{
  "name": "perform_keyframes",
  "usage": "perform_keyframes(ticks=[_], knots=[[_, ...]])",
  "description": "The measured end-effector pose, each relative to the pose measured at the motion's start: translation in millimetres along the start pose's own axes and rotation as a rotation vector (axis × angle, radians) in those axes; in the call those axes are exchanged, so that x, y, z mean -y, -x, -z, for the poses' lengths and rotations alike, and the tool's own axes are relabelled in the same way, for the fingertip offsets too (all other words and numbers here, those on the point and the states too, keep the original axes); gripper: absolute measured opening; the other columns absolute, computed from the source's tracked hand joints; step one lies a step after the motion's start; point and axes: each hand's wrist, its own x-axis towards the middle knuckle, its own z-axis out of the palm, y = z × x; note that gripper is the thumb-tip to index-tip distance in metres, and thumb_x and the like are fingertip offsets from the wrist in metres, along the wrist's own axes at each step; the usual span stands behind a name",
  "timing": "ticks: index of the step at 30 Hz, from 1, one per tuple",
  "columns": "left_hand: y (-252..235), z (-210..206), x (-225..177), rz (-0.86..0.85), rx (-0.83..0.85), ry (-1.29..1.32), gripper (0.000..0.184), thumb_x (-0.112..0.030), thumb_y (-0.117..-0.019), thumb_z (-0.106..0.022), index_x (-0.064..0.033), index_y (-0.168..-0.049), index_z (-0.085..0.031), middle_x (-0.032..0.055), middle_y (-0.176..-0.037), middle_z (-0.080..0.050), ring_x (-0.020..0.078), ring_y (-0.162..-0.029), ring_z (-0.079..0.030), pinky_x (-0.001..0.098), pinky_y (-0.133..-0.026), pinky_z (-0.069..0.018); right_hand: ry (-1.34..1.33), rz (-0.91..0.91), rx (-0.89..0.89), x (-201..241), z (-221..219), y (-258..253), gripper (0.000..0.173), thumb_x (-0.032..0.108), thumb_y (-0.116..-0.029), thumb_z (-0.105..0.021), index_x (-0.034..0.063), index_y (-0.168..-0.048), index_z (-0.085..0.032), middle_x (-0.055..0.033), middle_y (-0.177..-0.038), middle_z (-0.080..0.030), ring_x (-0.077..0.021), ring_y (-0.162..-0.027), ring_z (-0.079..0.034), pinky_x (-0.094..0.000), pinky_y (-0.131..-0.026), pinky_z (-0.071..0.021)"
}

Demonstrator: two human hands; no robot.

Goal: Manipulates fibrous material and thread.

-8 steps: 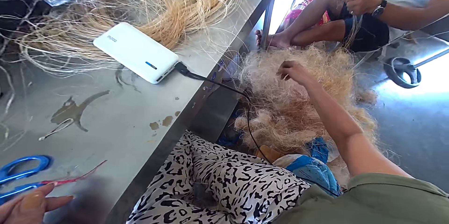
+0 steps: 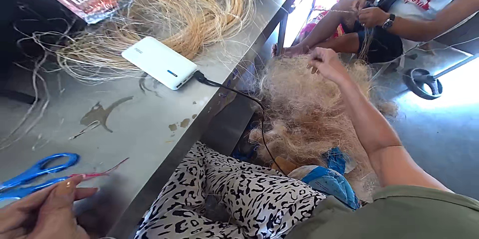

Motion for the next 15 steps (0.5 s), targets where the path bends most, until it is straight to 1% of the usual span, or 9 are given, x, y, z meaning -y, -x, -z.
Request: perform_keyframes(ticks=[2, 3, 5, 7, 9, 11, 13, 14, 15], knots=[[0.8, -5.6, -8.9, -0.019, 0.002, 0.034, 0.017, -0.014, -0.1006, -0.064, -0.0007, -0.111, -0.063, -0.0018, -0.095, -0.066, 0.0067, -0.08, -0.066, 0.0278, -0.08, -0.0577, 0.024, 0.1, -0.068, 10.5, 17.9, 3.6, 0.013, 0.006, -0.1013, -0.059, -0.0037, -0.106, -0.066, -0.0146, -0.093, -0.07, -0.0206, -0.077, -0.069, -0.0389, -0.076, -0.059], [0.5, -7.9, -13.3, -0.022, -0.007, 0.047, 0.016, -0.013, -0.1001, -0.064, -0.0005, -0.109, -0.064, -0.0023, -0.094, -0.067, 0.0063, -0.08, -0.066, 0.0273, -0.079, -0.0576, 0.049, 0.15, -0.101, 16.0, 26.3, 5.1, 0.012, 0.006, -0.1004, -0.06, -0.0033, -0.104, -0.067, -0.0138, -0.091, -0.071, -0.0199, -0.076, -0.069, -0.0386, -0.076, -0.0585], [-0.2, -13.5, -27.8, -0.019, -0.031, 0.072, 0.012, -0.01, -0.0985, -0.064, 0.0005, -0.104, -0.064, -0.0045, -0.089, -0.067, 0.0034, -0.078, -0.067, 0.0242, -0.077, -0.0576, 0.087, 0.224, -0.163, 28.2, 41.3, 8.5, 0.011, 0.005, -0.0989, -0.061, -0.002, -0.102, -0.069, -0.0121, -0.089, -0.071, -0.0177, -0.074, -0.069, -0.0369, -0.075, -0.0585], [0.1, -17.2, -39.7, 0.008, -0.057, 0.053, 0.013, -0.012, -0.0988, -0.064, 0.0008, -0.101, -0.066, -0.006, -0.084, -0.066, 0.0002, -0.075, -0.065, 0.0203, -0.074, -0.0556, 0.106, 0.253, -0.221, 41.2, 54.0, 13.0, 0.012, 0.007, -0.0991, -0.061, -0.0014, -0.102, -0.069, -0.0118, -0.09, -0.071, -0.0173, -0.076, -0.069, -0.037, -0.075, -0.0581], [-0.3, -18.8, -41.9, 0.002, -0.066, 0.025, 0.017, -0.016, -0.0998, -0.063, 0.0014, -0.101, -0.066, -0.0061, -0.084, -0.067, -0.0018, -0.075, -0.064, 0.0187, -0.075, -0.0541, 0.156, 0.276, -0.271, 54.5, 65.2, 20.1, 0.014, 0.01, -0.1007, -0.059, -0.0009, -0.104, -0.069, -0.0128, -0.09, -0.071, -0.0205, -0.078, -0.069, -0.0414, -0.077, -0.0571], [-1.9, -20.8, -40.7, -0.057, -0.07, 0.041, 0.018, -0.014, -0.0994, -0.062, 0.0033, -0.1, -0.066, -0.0062, -0.084, -0.067, -0.0033, -0.075, -0.064, 0.0173, -0.075, -0.0551, 0.238, 0.319, -0.32, 66.3, 73.5, 27.9, 0.016, 0.012, -0.101, -0.059, 0.0001, -0.104, -0.069, -0.014, -0.089, -0.071, -0.0248, -0.079, -0.069, -0.0469, -0.078, -0.0564], [-1.6, -21.4, -43.6, -0.098, -0.073, 0.048, 0.017, -0.012, -0.0992, -0.062, 0.0039, -0.099, -0.067, -0.0063, -0.084, -0.069, -0.004, -0.076, -0.065, 0.0167, -0.075, -0.0555, 0.336, 0.354, -0.351, 78.4, 78.3, 39.3, 0.017, 0.012, -0.1008, -0.059, -0.0004, -0.104, -0.07, -0.0182, -0.091, -0.071, -0.034, -0.085, -0.069, -0.0558, -0.081, -0.0529], [-1.4, -21.5, -44.9, -0.109, -0.077, 0.056, 0.015, -0.011, -0.0988, -0.062, 0.0038, -0.099, -0.067, -0.0057, -0.085, -0.07, -0.0036, -0.075, -0.065, 0.017, -0.074, -0.0553, 0.366, 0.361, -0.355, 83.3, 79.9, 44.8, 0.017, 0.012, -0.1004, -0.059, -0.0006, -0.104, -0.07, -0.0196, -0.093, -0.071, -0.0368, -0.088, -0.07, -0.0582, -0.082, -0.0521], [-0.9, -21.4, -46.6, -0.113, -0.082, 0.053, 0.015, -0.01, -0.0988, -0.062, 0.0039, -0.099, -0.067, -0.0052, -0.085, -0.07, -0.0037, -0.075, -0.065, 0.0168, -0.073, -0.055, 0.358, 0.361, -0.344, 86.2, 81.1, 49.4, 0.016, 0.011, -0.1003, -0.059, -0.0011, -0.104, -0.069, -0.0198, -0.094, -0.07, -0.0367, -0.089, -0.069, -0.0578, -0.083, -0.0522]])
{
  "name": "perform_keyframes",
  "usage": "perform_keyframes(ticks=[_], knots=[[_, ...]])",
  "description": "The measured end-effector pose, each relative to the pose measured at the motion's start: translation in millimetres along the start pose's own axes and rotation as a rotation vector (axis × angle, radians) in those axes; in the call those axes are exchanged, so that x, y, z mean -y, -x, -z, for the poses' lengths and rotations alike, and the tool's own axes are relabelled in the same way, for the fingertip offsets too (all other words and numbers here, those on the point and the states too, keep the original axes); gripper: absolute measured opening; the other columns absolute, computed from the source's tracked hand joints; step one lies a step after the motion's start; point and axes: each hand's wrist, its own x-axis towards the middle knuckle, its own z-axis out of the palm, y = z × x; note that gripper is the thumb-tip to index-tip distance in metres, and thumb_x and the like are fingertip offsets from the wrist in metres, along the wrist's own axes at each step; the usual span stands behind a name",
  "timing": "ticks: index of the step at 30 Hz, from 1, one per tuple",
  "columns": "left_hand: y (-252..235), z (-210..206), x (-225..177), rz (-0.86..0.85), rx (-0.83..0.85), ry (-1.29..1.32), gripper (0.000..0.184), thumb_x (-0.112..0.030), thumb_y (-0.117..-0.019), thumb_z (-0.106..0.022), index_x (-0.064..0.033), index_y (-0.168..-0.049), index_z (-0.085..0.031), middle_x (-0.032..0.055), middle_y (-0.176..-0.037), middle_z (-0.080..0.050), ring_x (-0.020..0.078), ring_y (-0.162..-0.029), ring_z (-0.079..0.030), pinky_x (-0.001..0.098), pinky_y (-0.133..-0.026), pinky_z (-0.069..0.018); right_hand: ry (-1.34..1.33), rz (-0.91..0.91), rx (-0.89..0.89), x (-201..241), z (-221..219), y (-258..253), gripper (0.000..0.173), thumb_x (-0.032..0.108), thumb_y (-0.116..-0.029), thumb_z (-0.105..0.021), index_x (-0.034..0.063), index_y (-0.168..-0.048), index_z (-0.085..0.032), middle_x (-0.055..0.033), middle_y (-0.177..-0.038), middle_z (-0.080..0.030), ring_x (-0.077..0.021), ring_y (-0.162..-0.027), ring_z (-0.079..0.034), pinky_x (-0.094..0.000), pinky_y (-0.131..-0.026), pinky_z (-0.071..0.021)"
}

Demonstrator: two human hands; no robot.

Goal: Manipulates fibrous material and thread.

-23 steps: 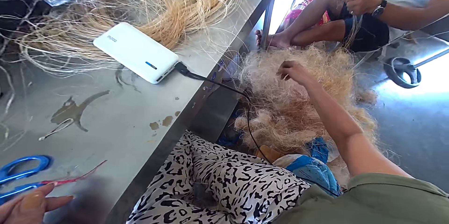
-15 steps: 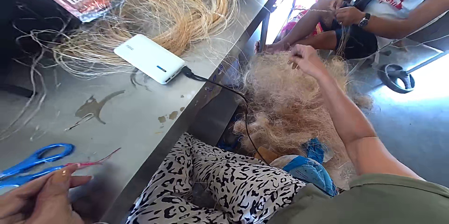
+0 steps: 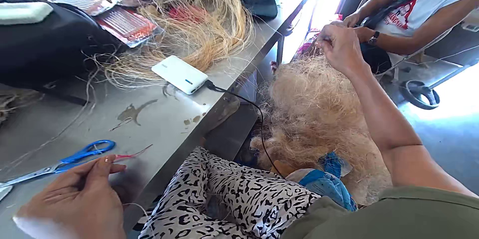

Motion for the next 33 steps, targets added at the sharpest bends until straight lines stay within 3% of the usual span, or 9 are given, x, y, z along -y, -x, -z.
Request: perform_keyframes(ticks=[4, 9, 14, 20, 24, 26, 28, 31, 33], knots=[[0.9, 1.9, 2.0, 0.04, -0.009, -0.054, 0.02, -0.014, -0.101, -0.059, 0.0049, -0.106, -0.067, -0.0027, -0.092, -0.069, -0.0049, -0.078, -0.063, 0.0164, -0.076, -0.0533, -0.292, -0.12, 0.096, 1.6, -0.3, 19.6, 0.014, 0.01, -0.1034, -0.058, -0.0018, -0.104, -0.064, -0.0098, -0.081, -0.066, -0.0141, -0.062, -0.065, -0.0329, -0.062, -0.0592], [4.0, 6.0, 4.6, 0.046, 0.007, -0.061, 0.024, -0.017, -0.1021, -0.06, 0.0046, -0.111, -0.066, 0.0001, -0.096, -0.068, -0.0026, -0.082, -0.063, 0.0193, -0.081, -0.0528, -0.261, -0.291, 0.4, -11.4, -26.5, 72.8, 0.018, 0.01, -0.1045, -0.056, -0.0044, -0.111, -0.064, -0.018, -0.087, -0.067, -0.0262, -0.062, -0.064, -0.0453, -0.059, -0.0567], [0.2, 4.2, 4.4, 0.037, -0.016, -0.015, 0.022, -0.017, -0.1011, -0.061, 0.0029, -0.108, -0.066, -0.004, -0.093, -0.067, -0.0041, -0.081, -0.062, 0.0176, -0.078, -0.0528, -0.472, -0.419, 0.625, -35.9, -50.9, 121.1, 0.015, 0.009, -0.106, -0.054, -0.0035, -0.108, -0.062, -0.0096, -0.075, -0.064, -0.0131, -0.055, -0.058, -0.0281, -0.051, -0.0482], [43.3, -13.4, -64.4, -0.116, -0.03, -0.047, 0.029, -0.015, -0.1068, -0.052, 0.0118, -0.113, -0.061, 0.0048, -0.094, -0.065, -0.0021, -0.074, -0.057, 0.0167, -0.069, -0.0489, -0.754, -0.472, 0.604, -41.3, -61.4, 156.8, 0.011, 0.002, -0.1039, -0.051, -0.0031, -0.102, -0.061, -0.0043, -0.073, -0.064, -0.0095, -0.061, -0.062, -0.0271, -0.06, -0.0553], [116.0, -62.7, -117.9, 0.046, 0.294, 0.299, 0.015, -0.008, -0.1011, -0.056, -0.0139, -0.102, -0.069, -0.0169, -0.087, -0.07, -0.0074, -0.066, -0.06, 0.0125, -0.059, -0.0511, -0.7, -0.258, 0.481, -4.9, -70.7, 165.6, 0.006, 0.0, -0.0981, -0.06, -0.0036, -0.096, -0.064, -0.0045, -0.083, -0.067, -0.0073, -0.074, -0.066, -0.0263, -0.073, -0.0577], [147.1, -90.2, -113.8, 0.184, 0.442, 0.437, 0.017, -0.005, -0.0992, -0.057, -0.0092, -0.096, -0.072, -0.013, -0.084, -0.07, -0.0068, -0.062, -0.056, 0.0118, -0.056, -0.0472, -0.436, -0.054, 0.377, 20.8, -76.2, 173.8, 0.006, 0.003, -0.0925, -0.07, -0.003, -0.091, -0.07, -0.0155, -0.107, -0.068, -0.0247, -0.1, -0.067, -0.0421, -0.09, -0.0558], [172.4, -109.0, -102.1, 0.31, 0.497, 0.507, 0.016, -0.003, -0.0985, -0.057, -0.005, -0.095, -0.072, -0.0092, -0.081, -0.069, -0.0062, -0.058, -0.052, 0.0123, -0.053, -0.0435, -0.321, 0.076, 0.304, 46.8, -76.1, 182.8, 0.007, 0.006, -0.0902, -0.07, -0.0012, -0.089, -0.072, -0.02, -0.112, -0.067, -0.0361, -0.109, -0.064, -0.0523, -0.096, -0.0519], [194.8, -113.2, -88.4, 0.44, 0.495, 0.553, 0.015, -0.002, -0.0987, -0.058, -0.0047, -0.094, -0.071, -0.0079, -0.082, -0.07, -0.0063, -0.057, -0.052, 0.0119, -0.052, -0.0427, -0.711, -0.024, 0.435, 80.2, -62.2, 190.1, 0.007, 0.008, -0.0938, -0.065, 0.0022, -0.09, -0.068, -0.0035, -0.089, -0.064, -0.0079, -0.082, -0.061, -0.0249, -0.075, -0.0534], [200.5, -106.4, -82.5, 0.491, 0.485, 0.591, 0.016, -0.003, -0.099, -0.057, -0.0064, -0.094, -0.072, -0.0082, -0.082, -0.071, -0.0067, -0.057, -0.051, 0.0112, -0.051, -0.0418, -0.924, -0.059, 0.529, 100.5, -55.1, 195.0, 0.007, 0.007, -0.093, -0.065, 0.0012, -0.09, -0.067, 0.0, -0.085, -0.065, -0.002, -0.077, -0.062, -0.0204, -0.073, -0.0549]])
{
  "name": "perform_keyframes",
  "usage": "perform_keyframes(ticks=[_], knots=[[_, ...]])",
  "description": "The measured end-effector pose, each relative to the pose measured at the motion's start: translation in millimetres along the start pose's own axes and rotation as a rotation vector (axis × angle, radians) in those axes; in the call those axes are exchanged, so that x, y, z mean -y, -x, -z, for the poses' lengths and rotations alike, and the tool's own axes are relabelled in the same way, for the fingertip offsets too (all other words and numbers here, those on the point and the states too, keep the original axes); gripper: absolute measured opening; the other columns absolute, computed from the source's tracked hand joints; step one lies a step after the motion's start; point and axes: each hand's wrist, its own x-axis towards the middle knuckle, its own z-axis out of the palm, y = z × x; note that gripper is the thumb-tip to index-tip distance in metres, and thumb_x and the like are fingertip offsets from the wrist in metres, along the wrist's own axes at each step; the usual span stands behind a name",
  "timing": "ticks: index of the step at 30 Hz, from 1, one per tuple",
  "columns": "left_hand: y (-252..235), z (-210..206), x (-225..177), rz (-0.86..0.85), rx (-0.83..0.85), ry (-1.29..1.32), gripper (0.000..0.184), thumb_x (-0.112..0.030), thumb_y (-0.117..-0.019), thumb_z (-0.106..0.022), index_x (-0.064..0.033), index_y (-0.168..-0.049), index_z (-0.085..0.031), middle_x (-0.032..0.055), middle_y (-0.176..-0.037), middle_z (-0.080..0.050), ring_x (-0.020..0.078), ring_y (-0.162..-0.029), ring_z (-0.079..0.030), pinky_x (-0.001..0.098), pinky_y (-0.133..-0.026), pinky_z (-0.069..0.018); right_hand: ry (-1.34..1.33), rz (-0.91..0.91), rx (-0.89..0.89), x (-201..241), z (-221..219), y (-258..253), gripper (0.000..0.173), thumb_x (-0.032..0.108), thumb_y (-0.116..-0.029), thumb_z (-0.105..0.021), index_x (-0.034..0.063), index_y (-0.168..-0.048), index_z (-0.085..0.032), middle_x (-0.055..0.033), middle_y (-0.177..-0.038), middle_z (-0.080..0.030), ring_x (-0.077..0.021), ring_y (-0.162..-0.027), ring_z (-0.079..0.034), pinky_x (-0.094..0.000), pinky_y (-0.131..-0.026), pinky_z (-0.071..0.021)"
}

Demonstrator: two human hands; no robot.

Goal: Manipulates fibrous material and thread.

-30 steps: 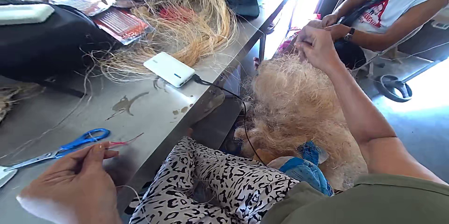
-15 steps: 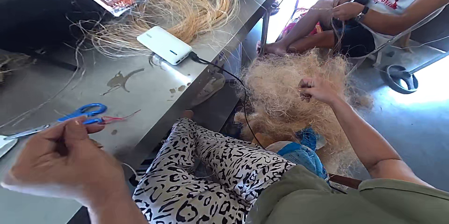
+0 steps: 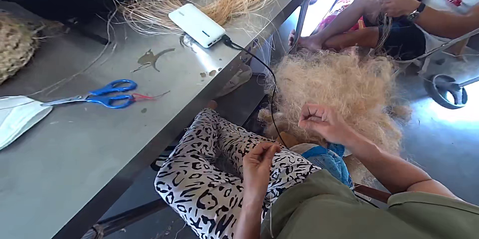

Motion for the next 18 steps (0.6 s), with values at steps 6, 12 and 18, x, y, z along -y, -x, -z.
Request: perform_keyframes(ticks=[6, 12, 18], knots=[[8.0, 18.8, 20.1, 0.251, -0.218, 0.123, 0.022, 0.002, -0.1024, -0.049, -0.0021, -0.092, -0.068, -0.0023, -0.078, -0.07, -0.005, -0.046, -0.042, 0.0115, -0.042, -0.0336, 0.507, 0.272, -0.031, -28.1, -90.2, 30.9, 0.015, 0.009, -0.0953, -0.059, 0.0005, -0.092, -0.072, -0.0126, -0.083, -0.071, -0.0246, -0.075, -0.071, -0.038, -0.067, -0.0578], [5.2, 32.8, 48.4, 0.328, -0.264, -0.054, 0.016, -0.002, -0.1028, -0.054, -0.0002, -0.094, -0.068, -0.0024, -0.078, -0.07, -0.0032, -0.047, -0.044, 0.0137, -0.044, -0.0341, 0.514, 0.34, 0.004, -73.7, -127.0, 57.7, 0.016, 0.008, -0.0971, -0.059, 0.0007, -0.088, -0.069, -0.0126, -0.079, -0.069, -0.0243, -0.071, -0.07, -0.0357, -0.062, -0.0572], [0.3, 34.5, 53.5, 0.415, -0.091, -0.187, 0.018, -0.006, -0.1031, -0.056, -0.0012, -0.094, -0.07, -0.0033, -0.078, -0.071, -0.0028, -0.048, -0.043, 0.0157, -0.046, -0.034, 0.521, 0.464, 0.019, -74.7, -134.8, 61.3, 0.017, 0.007, -0.0984, -0.057, 0.0021, -0.087, -0.068, -0.0123, -0.081, -0.068, -0.0242, -0.074, -0.069, -0.0333, -0.065, -0.0567]])
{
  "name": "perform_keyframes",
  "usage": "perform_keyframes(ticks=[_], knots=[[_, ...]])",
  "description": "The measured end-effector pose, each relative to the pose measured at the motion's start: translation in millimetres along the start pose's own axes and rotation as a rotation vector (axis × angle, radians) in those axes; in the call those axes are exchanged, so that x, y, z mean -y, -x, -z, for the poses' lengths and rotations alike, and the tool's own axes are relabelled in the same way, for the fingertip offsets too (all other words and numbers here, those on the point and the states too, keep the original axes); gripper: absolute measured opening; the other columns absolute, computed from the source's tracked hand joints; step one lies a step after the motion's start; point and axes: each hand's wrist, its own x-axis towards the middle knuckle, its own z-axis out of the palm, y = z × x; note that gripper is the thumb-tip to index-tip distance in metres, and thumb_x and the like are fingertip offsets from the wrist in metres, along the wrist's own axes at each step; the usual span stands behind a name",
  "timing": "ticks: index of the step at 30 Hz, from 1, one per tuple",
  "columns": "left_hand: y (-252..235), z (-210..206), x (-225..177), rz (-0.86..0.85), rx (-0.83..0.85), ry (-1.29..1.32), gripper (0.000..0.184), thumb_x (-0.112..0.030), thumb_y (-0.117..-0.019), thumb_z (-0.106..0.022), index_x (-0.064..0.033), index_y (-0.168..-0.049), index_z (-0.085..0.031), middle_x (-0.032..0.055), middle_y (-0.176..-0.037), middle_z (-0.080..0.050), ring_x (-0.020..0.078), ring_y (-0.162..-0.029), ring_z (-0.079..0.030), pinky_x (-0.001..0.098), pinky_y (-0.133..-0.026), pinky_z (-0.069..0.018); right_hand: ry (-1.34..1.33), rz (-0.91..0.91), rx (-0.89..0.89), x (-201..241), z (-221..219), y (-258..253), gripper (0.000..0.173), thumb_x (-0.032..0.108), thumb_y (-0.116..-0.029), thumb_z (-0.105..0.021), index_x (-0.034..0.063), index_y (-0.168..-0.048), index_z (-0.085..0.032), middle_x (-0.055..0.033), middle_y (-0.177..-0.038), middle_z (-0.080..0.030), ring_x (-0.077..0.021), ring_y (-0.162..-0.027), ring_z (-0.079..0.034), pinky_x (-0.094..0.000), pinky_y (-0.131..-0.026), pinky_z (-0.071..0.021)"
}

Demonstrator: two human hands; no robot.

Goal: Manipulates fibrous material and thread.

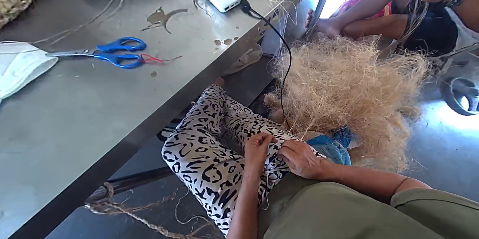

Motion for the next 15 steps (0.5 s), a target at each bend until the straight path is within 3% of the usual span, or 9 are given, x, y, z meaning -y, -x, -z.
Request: perform_keyframes(ticks=[4, 7, 10, 11, 13, 14, 15], knots=[[-5.6, -6.0, -10.2, -0.015, 0.056, -0.134, 0.017, -0.009, -0.1027, -0.058, -0.0029, -0.094, -0.071, -0.004, -0.08, -0.071, -0.0028, -0.054, -0.049, 0.0168, -0.052, -0.0383, -0.012, 0.072, 0.015, -0.8, -3.8, 1.8, 0.017, 0.004, -0.0977, -0.054, 0.0028, -0.087, -0.067, -0.0122, -0.082, -0.071, -0.0238, -0.075, -0.071, -0.0334, -0.064, -0.0571], [-11.9, -8.1, -23.2, 0.017, 0.073, -0.387, 0.019, -0.018, -0.102, -0.063, -0.0012, -0.1, -0.072, 0.0019, -0.087, -0.072, 0.0049, -0.075, -0.062, 0.0264, -0.074, -0.0496, -0.003, 0.11, 0.026, -0.4, -4.5, 2.3, 0.017, 0.002, -0.0974, -0.054, 0.0028, -0.087, -0.067, -0.0133, -0.085, -0.072, -0.0249, -0.077, -0.072, -0.0337, -0.066, -0.0574], [-14.6, -14.6, -33.4, -0.027, 0.066, -0.548, 0.023, -0.022, -0.0981, -0.07, 0.0, -0.104, -0.075, 0.0119, -0.099, -0.073, 0.0202, -0.093, -0.068, 0.0421, -0.09, -0.0528, 0.005, 0.155, 0.044, 0.5, -3.9, 1.4, 0.017, 0.001, -0.096, -0.053, 0.0027, -0.087, -0.066, -0.0136, -0.086, -0.072, -0.0258, -0.076, -0.07, -0.0338, -0.065, -0.056], [-13.3, -18.2, -34.9, -0.114, 0.015, -0.576, 0.02, -0.019, -0.0963, -0.072, -0.0003, -0.103, -0.075, 0.0138, -0.1, -0.073, 0.0237, -0.091, -0.069, 0.0448, -0.087, -0.0538, 0.011, 0.164, 0.05, 0.7, -3.4, 1.0, 0.017, 0.001, -0.0959, -0.053, 0.0028, -0.087, -0.066, -0.0135, -0.085, -0.071, -0.0259, -0.075, -0.07, -0.034, -0.064, -0.0557], [-11.8, -25.1, -33.5, -0.379, -0.088, -0.592, 0.011, -0.01, -0.0927, -0.073, -0.0008, -0.097, -0.077, 0.0139, -0.095, -0.07, 0.0221, -0.077, -0.065, 0.0401, -0.071, -0.0544, 0.025, 0.169, 0.052, 0.8, -3.0, 0.9, 0.016, 0.001, -0.0962, -0.053, 0.0027, -0.087, -0.066, -0.0127, -0.082, -0.069, -0.0258, -0.074, -0.068, -0.034, -0.064, -0.0552], [-12.2, -27.9, -34.2, -0.48, -0.086, -0.585, 0.008, -0.005, -0.0912, -0.072, -0.0003, -0.094, -0.077, 0.0135, -0.092, -0.07, 0.0201, -0.073, -0.064, 0.0377, -0.068, -0.0541, 0.036, 0.171, 0.05, 0.8, -3.1, 1.3, 0.016, 0.001, -0.0962, -0.054, 0.0026, -0.087, -0.067, -0.0126, -0.081, -0.069, -0.0258, -0.074, -0.068, -0.0339, -0.064, -0.0554], [-12.3, -29.9, -38.2, -0.499, -0.03, -0.591, 0.008, -0.003, -0.0916, -0.071, -0.0003, -0.094, -0.078, 0.0137, -0.093, -0.073, 0.0212, -0.078, -0.069, 0.0391, -0.072, -0.0575, 0.049, 0.17, 0.049, 0.9, -3.7, 2.1, 0.016, 0.002, -0.0961, -0.054, 0.0025, -0.088, -0.067, -0.0126, -0.081, -0.069, -0.0259, -0.075, -0.069, -0.0341, -0.066, -0.0562]])
